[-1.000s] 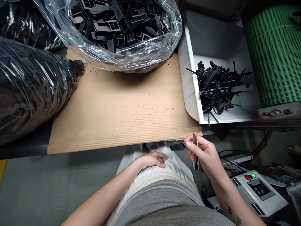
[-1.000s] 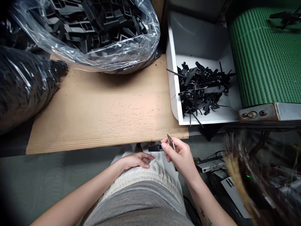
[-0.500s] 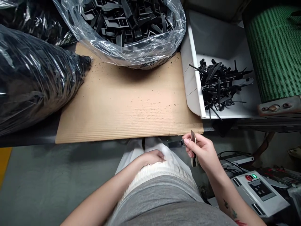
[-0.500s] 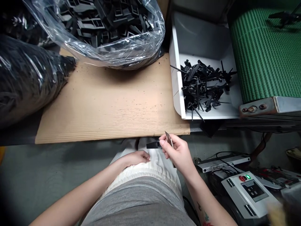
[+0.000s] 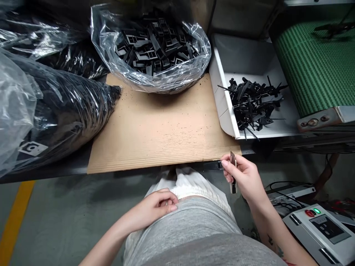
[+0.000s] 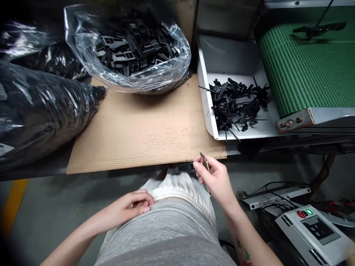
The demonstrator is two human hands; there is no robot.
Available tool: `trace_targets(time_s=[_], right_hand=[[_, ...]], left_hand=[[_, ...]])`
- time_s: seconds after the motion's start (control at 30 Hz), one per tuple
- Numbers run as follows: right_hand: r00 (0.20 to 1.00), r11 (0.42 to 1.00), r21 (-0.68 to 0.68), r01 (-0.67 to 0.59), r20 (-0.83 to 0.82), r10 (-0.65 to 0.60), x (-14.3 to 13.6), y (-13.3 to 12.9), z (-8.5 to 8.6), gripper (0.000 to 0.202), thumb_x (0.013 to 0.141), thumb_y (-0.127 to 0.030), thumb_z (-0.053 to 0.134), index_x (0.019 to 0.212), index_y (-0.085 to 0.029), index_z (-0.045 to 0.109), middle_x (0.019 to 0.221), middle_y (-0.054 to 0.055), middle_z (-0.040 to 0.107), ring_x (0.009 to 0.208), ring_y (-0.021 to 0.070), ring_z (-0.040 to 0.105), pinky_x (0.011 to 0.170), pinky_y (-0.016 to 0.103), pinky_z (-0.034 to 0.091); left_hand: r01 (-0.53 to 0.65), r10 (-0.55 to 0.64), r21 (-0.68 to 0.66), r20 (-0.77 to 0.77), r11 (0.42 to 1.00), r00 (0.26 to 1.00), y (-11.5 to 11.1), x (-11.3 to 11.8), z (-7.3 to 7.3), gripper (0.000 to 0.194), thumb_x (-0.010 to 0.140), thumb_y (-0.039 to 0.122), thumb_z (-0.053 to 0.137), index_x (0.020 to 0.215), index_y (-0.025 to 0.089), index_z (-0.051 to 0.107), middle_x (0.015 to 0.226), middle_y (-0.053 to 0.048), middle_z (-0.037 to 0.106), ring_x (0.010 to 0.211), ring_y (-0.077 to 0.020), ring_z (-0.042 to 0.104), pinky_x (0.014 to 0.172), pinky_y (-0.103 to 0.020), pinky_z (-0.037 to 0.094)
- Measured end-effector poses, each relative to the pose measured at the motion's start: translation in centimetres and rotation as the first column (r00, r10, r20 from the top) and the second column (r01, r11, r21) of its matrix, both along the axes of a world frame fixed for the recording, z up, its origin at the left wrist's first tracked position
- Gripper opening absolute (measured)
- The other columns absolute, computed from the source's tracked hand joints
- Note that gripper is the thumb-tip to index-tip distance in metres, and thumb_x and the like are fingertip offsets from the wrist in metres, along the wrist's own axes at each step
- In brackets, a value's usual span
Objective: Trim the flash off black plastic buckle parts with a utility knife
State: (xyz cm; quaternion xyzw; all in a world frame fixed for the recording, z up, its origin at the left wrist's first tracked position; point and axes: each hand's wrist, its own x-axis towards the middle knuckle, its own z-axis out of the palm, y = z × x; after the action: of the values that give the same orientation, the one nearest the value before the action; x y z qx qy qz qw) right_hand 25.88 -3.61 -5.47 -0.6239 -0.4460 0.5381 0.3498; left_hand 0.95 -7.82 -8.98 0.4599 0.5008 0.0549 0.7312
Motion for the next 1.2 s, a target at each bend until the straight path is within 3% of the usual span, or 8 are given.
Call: trace_targets(time_s=[0.23, 0.33, 0.5, 0.67, 0.8, 0.97, 1.07, 1.2], right_hand=[[0.999, 0.998, 0.055, 0.034, -0.026, -0.033, -2.7, 0.1, 0.2, 0.015, 0.078, -0.032, 0.057, 0.078, -0.018, 0.055, 0.053, -0.006, 0.045, 0.042, 0.0068, 0.041, 0.041, 0.020, 0.034], [0.998, 0.997, 0.064, 0.051, -0.034, -0.049, -4.5, 0.0, 0.3, 0.016, 0.079, -0.033, 0.056, 0.079, -0.017, 0.055, 0.053, -0.005, 0.045, 0.043, 0.0071, 0.040, 0.043, 0.021, 0.034], [0.991, 0.984, 0.119, 0.132, -0.045, -0.128, -6.7, -0.5, 0.5, 0.017, 0.079, -0.034, 0.056, 0.082, -0.017, 0.056, 0.053, -0.005, 0.045, 0.042, 0.0074, 0.040, 0.043, 0.021, 0.034], [0.981, 0.971, 0.142, 0.190, -0.049, -0.185, -7.8, -1.3, 0.4, 0.017, 0.078, -0.034, 0.056, 0.081, -0.017, 0.056, 0.052, -0.005, 0.045, 0.041, 0.0071, 0.039, 0.042, 0.021, 0.034], [0.983, 0.971, 0.158, 0.178, -0.068, -0.169, -7.8, -0.8, 0.7, 0.016, 0.078, -0.032, 0.056, 0.080, -0.017, 0.056, 0.053, -0.005, 0.046, 0.042, 0.0065, 0.040, 0.042, 0.020, 0.035], [0.995, 0.985, 0.142, 0.094, -0.050, -0.088, -7.2, 1.0, 1.6, 0.013, 0.077, -0.030, 0.056, 0.078, -0.016, 0.056, 0.053, -0.005, 0.046, 0.042, 0.0063, 0.040, 0.043, 0.020, 0.034], [0.996, 0.992, 0.122, 0.017, -0.088, -0.006, -6.6, 2.5, 2.1, 0.013, 0.077, -0.030, 0.057, 0.078, -0.017, 0.056, 0.052, -0.006, 0.045, 0.042, 0.0062, 0.041, 0.043, 0.019, 0.034], [0.973, 0.993, 0.071, -0.098, -0.204, 0.110, -6.1, 4.6, 2.4, 0.015, 0.077, -0.031, 0.056, 0.080, -0.016, 0.055, 0.054, -0.005, 0.049, 0.042, 0.0057, 0.042, 0.043, 0.018, 0.036]], left_hand=[[0.045, -0.030, 0.141, -0.106, 0.989, 0.994, 3.5, -3.8, -2.9, 0.025, 0.077, 0.038, 0.046, 0.063, 0.017, 0.049, 0.056, 0.005, 0.041, 0.056, -0.0116, 0.041, 0.055, -0.024, 0.031], [0.198, -0.185, 0.205, -0.084, 0.959, 0.979, 5.3, -3.0, -3.8, 0.026, 0.078, 0.036, 0.050, 0.063, 0.015, 0.051, 0.060, 0.003, 0.047, 0.058, -0.0117, 0.047, 0.058, -0.026, 0.037], [0.486, -0.519, 0.325, 0.017, 0.811, 0.855, 6.4, -0.5, -2.5, 0.017, 0.079, 0.031, 0.056, 0.082, 0.014, 0.059, 0.082, -0.002, 0.059, 0.076, -0.0143, 0.054, 0.071, -0.033, 0.044], [0.599, -0.638, 0.334, 0.010, 0.728, 0.770, 6.9, 1.5, -2.8, 0.021, 0.079, 0.033, 0.056, 0.076, 0.013, 0.059, 0.074, 0.000, 0.059, 0.068, -0.0129, 0.056, 0.066, -0.031, 0.046], [0.444, -0.455, 0.347, -0.054, 0.827, 0.889, 8.7, 0.4, -2.8, 0.020, 0.077, 0.033, 0.057, 0.073, 0.013, 0.060, 0.072, 0.000, 0.060, 0.072, -0.0151, 0.057, 0.070, -0.032, 0.044], [0.084, -0.056, 0.325, -0.095, 0.942, 0.994, 9.6, -4.9, -0.3, 0.030, 0.074, 0.042, 0.055, 0.092, 0.018, 0.062, 0.082, -0.002, 0.064, 0.078, -0.0187, 0.058, 0.072, -0.028, 0.044], [-0.188, 0.262, 0.388, -0.147, 0.902, 0.954, 8.8, -5.8, 1.1, 0.033, 0.077, 0.045, 0.049, 0.090, 0.017, 0.060, 0.083, -0.004, 0.062, 0.081, -0.0195, 0.057, 0.077, -0.030, 0.043], [-0.406, 0.491, 0.466, -0.071, 0.786, 0.868, 7.8, -2.7, 3.0, 0.035, 0.076, 0.046, 0.049, 0.093, 0.017, 0.059, 0.087, -0.005, 0.063, 0.085, -0.0198, 0.057, 0.080, -0.030, 0.044]])
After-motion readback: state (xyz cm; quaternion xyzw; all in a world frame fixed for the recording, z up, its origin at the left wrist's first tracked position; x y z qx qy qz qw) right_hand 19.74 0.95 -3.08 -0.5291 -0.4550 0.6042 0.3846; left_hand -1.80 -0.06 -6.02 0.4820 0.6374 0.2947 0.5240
